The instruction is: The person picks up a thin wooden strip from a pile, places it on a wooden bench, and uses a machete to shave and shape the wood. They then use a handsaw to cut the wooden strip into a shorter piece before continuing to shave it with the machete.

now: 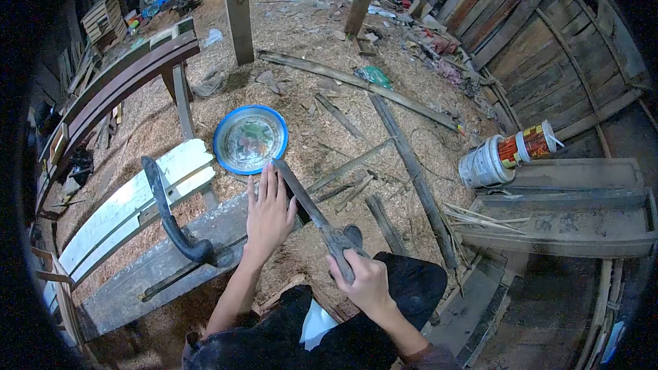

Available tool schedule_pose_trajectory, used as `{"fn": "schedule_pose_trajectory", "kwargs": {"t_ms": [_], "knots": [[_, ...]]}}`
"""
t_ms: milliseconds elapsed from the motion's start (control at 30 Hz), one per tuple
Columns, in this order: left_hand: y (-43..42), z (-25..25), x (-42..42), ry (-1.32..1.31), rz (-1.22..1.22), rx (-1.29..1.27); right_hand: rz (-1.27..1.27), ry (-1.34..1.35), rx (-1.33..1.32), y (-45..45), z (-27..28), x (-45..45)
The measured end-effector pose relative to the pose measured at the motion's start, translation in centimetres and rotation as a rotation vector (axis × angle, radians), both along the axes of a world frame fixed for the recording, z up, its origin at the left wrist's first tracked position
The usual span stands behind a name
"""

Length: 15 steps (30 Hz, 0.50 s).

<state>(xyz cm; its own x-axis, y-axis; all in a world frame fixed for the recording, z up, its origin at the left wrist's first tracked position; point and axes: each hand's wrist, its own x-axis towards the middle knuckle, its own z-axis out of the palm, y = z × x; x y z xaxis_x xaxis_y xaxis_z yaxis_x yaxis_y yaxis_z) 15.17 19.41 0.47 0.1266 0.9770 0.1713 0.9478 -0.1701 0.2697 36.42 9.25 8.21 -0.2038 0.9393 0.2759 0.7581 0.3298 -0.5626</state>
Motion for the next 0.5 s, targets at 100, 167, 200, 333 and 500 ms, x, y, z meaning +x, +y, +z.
{"fn": "schedule_pose_trajectory", "kwargs": {"t_ms": [100,167,200,333,500], "knots": [[0.1,-0.3,0.0,-0.003,0.003,0.033,-0.159,0.288,-0.121,-0.3,0.0,-0.7],[0.1,-0.7,0.0,-0.022,0.009,0.065,-0.254,0.518,-0.309,-0.2,-0.9,0.5],[0.1,-0.9,0.0,-0.04,0.01,0.066,-0.337,0.523,-0.402,-0.1,0.8,0.6],[0.0,-0.4,-0.1,-0.045,0.014,0.041,-0.356,0.548,-0.427,-1.0,2.1,1.4],[0.1,-0.1,0.0,-0.03,0.005,0.02,-0.408,0.716,-0.526,-1.2,-0.2,1.8]]}}
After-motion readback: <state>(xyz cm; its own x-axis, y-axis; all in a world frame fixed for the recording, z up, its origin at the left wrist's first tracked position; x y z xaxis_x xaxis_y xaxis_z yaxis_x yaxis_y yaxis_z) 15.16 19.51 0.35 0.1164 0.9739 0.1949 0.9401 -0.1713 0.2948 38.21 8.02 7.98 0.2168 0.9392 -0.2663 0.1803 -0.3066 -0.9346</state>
